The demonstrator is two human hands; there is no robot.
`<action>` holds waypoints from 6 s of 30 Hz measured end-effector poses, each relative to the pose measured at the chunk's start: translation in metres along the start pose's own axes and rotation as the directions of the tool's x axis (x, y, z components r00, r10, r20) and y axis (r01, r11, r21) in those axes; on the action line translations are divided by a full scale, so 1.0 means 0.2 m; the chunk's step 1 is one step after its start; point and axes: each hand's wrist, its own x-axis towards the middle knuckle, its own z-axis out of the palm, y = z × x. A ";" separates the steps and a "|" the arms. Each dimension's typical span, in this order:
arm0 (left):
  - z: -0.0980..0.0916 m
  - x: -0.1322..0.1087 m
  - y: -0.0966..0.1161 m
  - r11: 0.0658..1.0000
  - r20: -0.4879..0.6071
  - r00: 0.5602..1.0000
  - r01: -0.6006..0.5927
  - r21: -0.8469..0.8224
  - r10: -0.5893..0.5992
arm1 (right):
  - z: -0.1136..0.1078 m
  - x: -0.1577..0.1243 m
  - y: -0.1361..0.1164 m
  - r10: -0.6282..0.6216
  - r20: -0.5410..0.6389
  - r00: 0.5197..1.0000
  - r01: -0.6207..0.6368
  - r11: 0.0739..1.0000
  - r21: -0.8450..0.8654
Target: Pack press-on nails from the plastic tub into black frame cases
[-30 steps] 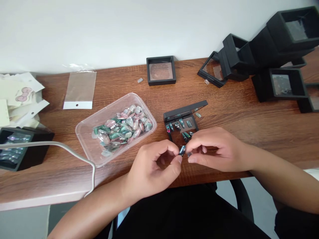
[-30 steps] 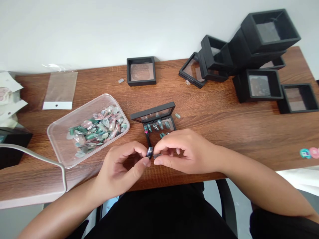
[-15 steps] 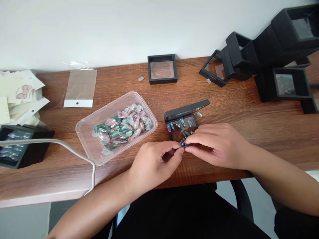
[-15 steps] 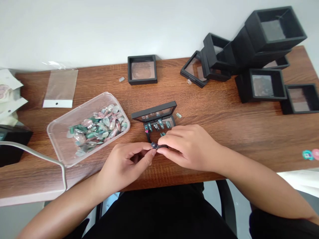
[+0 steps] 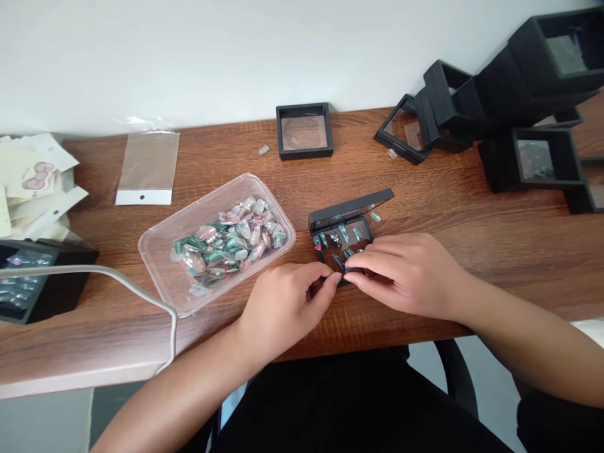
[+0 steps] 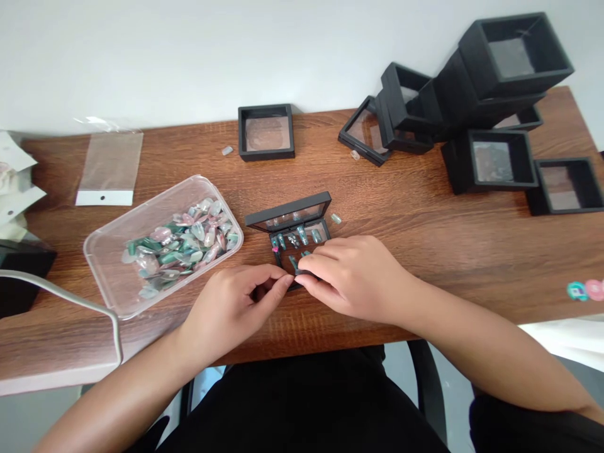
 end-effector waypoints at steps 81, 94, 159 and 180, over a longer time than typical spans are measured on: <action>0.01 -0.06 -0.03 0.838 -0.157 0.949 -0.157 0.523 0.275 | 0.03 0.00 0.02 -0.042 -0.005 0.999 0.041 0.991 -0.131; 0.02 -0.05 -0.05 0.828 -0.128 0.945 -0.193 0.526 0.301 | 0.07 0.00 -0.01 -0.112 -0.157 0.981 0.092 0.987 -0.133; -0.02 -0.04 -0.03 0.845 -0.160 0.870 -0.385 0.372 0.467 | -0.09 -0.01 0.11 -0.037 0.032 0.999 0.037 0.999 -0.013; -0.02 -0.03 -0.02 0.816 -0.114 0.860 -0.419 0.398 0.497 | -0.01 0.00 0.11 -0.095 -0.017 0.995 0.094 0.994 -0.065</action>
